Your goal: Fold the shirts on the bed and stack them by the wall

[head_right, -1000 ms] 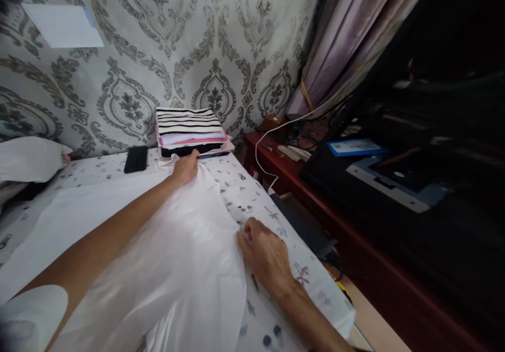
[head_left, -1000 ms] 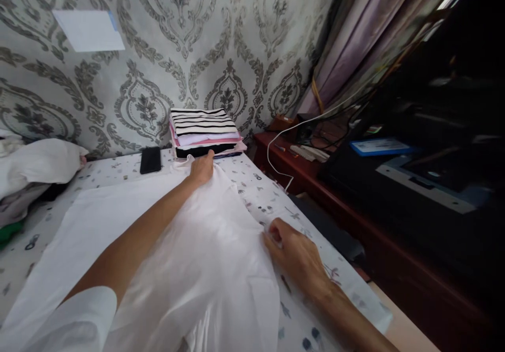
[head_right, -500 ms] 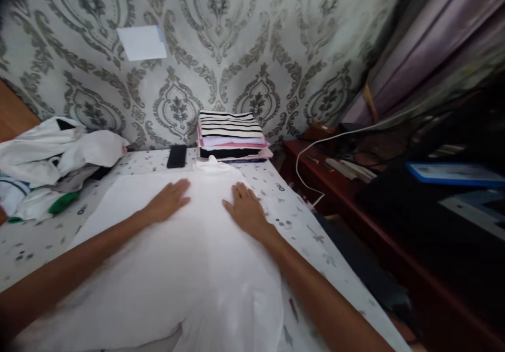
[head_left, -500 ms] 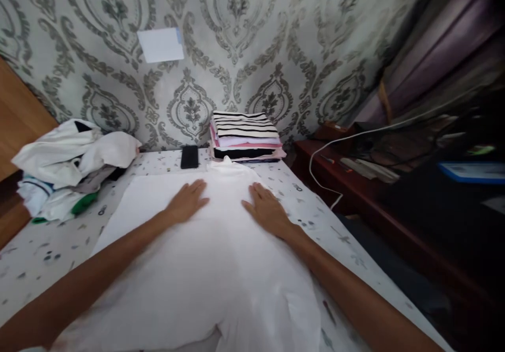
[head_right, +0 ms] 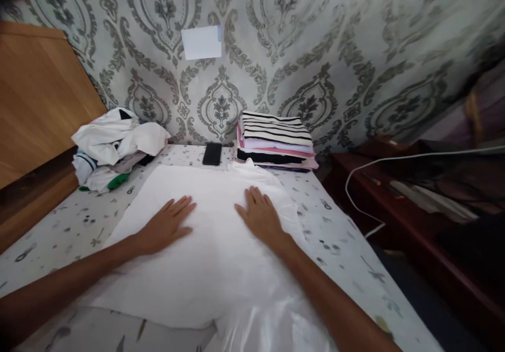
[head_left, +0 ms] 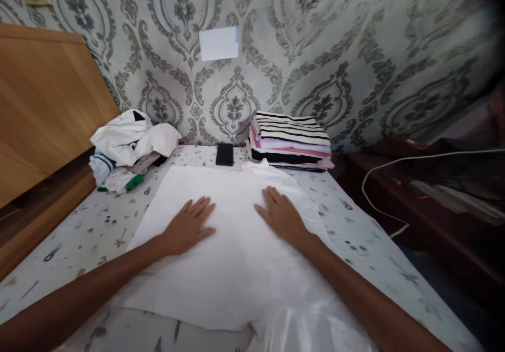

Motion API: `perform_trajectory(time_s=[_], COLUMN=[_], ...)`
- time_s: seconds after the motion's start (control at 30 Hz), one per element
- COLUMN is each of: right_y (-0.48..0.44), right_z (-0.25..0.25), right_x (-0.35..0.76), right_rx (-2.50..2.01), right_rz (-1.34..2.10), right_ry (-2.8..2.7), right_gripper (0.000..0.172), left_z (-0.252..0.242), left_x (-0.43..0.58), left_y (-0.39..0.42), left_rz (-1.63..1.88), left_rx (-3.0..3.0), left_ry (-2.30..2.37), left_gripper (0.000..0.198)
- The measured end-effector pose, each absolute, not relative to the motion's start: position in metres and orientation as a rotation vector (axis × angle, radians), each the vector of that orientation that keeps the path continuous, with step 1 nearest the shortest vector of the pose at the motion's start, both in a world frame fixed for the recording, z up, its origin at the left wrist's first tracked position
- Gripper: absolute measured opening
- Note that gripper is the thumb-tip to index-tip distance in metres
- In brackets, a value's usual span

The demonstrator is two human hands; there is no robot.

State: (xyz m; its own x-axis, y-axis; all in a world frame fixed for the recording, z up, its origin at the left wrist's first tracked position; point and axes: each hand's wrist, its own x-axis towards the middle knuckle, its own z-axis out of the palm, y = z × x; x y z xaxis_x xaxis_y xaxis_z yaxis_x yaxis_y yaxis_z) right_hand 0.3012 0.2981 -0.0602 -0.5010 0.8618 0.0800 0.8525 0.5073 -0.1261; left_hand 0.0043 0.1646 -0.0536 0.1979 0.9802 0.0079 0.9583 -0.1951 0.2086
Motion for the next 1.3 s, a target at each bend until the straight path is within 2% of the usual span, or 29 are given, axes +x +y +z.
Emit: perform_trajectory(time_s=[0.13,0.23,0.33,0.4,0.5,0.6,0.73,0.77,0.87,0.93,1.17,1.3], right_y=[0.312,0.328,0.342,0.349,0.354,0.354,0.352,0.353,0.358,0.362,0.366,0.357], right_z=[-0.059,-0.042,-0.025,-0.018,-0.018,-0.024,-0.035,-0.038,-0.048,-0.056,-0.058,-0.05], right_x=[0.328,0.33,0.302,0.271,0.211,0.142,0.067,0.055,0.036,0.034,0.029,0.03], right_rx=[-1.678,-1.664,-1.556,-1.391,-1.094,-0.95,-0.82,-0.796,-0.754,-0.741,-0.708,-0.706], right_rz=[0.007,-0.044,-0.009,0.206,0.746,0.989,1.146,1.177,1.259,1.301,1.343,1.273], right_ry=[-2.486,-2.486,-2.455,-2.413,-2.259,-2.206,-2.144,-2.124,-2.048,-1.988,-1.893,-1.924], right_gripper=[0.055,0.046,0.037,0.031,0.024,0.027,0.054,0.053,0.027,0.017,0.011,0.026], left_z=[-0.045,-0.024,-0.01,-0.008,-0.013,-0.021,-0.033,-0.034,-0.035,-0.031,-0.02,-0.03], left_x=[-0.064,-0.11,-0.126,-0.128,-0.132,-0.131,-0.112,-0.107,-0.103,-0.107,-0.119,-0.129], left_y=[0.159,0.201,0.257,0.286,0.304,0.296,0.27,0.263,0.248,0.243,0.264,0.284], left_rz=[0.349,0.525,0.55,0.543,0.589,0.762,1.003,1.029,1.138,1.23,1.212,1.135], left_rx=[1.991,1.775,1.652,1.525,1.355,1.309,1.38,1.406,1.473,1.494,1.584,1.469], left_ry=[2.203,2.355,2.435,2.475,2.484,2.42,2.196,2.126,1.873,1.771,1.864,1.961], left_gripper=[0.06,0.044,0.032,0.027,0.033,0.024,0.02,0.021,0.023,0.023,0.026,0.016])
